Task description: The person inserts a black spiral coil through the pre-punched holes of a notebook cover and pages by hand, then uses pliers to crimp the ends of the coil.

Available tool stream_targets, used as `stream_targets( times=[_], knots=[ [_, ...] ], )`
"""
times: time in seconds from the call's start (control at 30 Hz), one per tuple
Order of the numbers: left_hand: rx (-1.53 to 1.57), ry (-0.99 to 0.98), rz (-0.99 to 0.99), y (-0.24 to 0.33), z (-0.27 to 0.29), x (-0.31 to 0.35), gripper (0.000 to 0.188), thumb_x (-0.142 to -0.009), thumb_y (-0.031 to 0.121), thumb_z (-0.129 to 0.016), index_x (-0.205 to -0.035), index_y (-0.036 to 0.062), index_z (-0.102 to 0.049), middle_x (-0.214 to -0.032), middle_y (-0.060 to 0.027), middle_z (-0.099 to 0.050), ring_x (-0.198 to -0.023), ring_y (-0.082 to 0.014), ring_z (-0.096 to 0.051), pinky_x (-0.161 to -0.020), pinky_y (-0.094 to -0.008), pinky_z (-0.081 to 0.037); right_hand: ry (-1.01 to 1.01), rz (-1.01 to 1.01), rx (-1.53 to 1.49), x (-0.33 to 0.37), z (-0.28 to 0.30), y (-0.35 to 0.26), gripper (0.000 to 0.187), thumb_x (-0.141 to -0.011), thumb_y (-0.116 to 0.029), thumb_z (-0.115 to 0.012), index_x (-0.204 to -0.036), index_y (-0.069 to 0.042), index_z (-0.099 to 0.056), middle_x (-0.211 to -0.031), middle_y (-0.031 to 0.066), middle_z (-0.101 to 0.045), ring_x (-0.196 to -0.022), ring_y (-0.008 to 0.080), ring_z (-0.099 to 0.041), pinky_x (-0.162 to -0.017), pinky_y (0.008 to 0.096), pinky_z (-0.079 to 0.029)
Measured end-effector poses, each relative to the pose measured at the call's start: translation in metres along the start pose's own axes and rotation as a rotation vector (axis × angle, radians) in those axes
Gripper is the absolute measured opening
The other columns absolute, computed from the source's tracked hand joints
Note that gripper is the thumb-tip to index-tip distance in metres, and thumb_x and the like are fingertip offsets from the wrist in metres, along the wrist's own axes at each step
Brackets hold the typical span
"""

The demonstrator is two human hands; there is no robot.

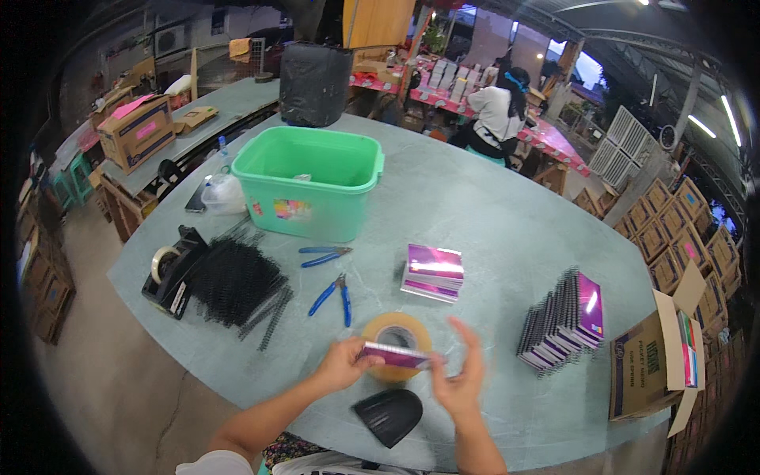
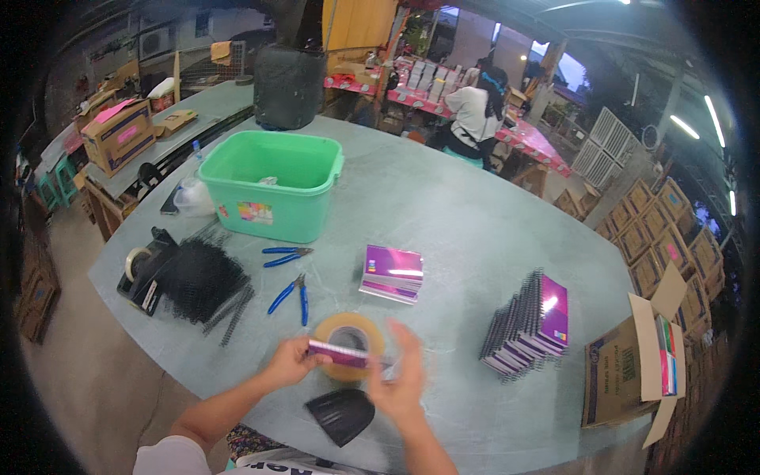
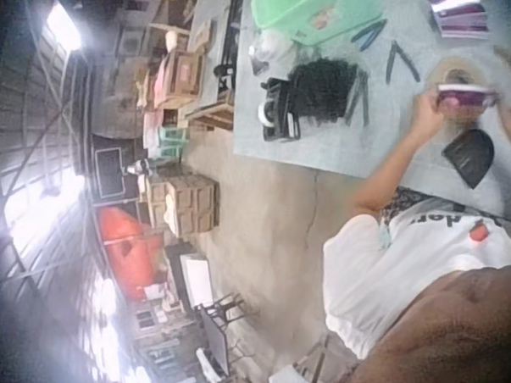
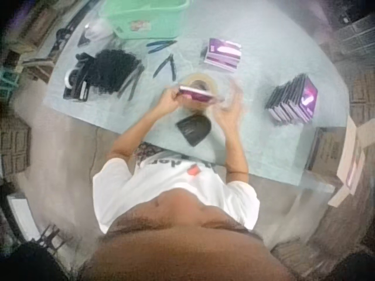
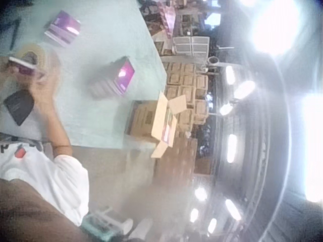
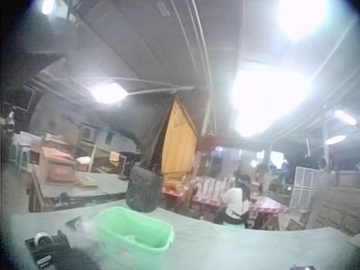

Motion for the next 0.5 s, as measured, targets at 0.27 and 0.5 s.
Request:
stream_targets(
  times=[0.27,0.5],
  knots=[
    [-0.669,0.123,-0.35,-0.011,0.075,-0.002,0.031,-0.076,0.017,-0.069,-0.103,0.0026,-0.06,-0.095,-0.0151,-0.06,-0.098,-0.0327,-0.055,-0.08,-0.0425,-0.047,-0.472,0.096,0.306,0.019,-0.065,-0.001,0.015,-0.077,-0.01,-0.065,-0.092,-0.008,-0.065,-0.076,0.0075,-0.061,-0.074,0.0267,-0.06,-0.068,0.0369,-0.041],
    [-0.914,0.486,0.124,-0.063,0.149,-0.011,0.027,-0.076,0.018,-0.069,-0.091,-0.0023,-0.06,-0.093,-0.0193,-0.06,-0.089,-0.034,-0.06,-0.075,-0.0422,-0.05,-0.428,0.129,0.278,0.014,-0.06,-0.01,0.015,-0.075,-0.009,-0.067,-0.09,-0.008,-0.065,-0.075,0.0087,-0.062,-0.07,0.0291,-0.06,-0.063,0.0403,-0.045]
  ],
)
Point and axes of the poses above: each hand's wrist, its own x-axis away from the middle knuckle, its own z-axis out of the back of the hand, y = z × x, the point moved 7 cm from there along -x, towards the middle knuckle
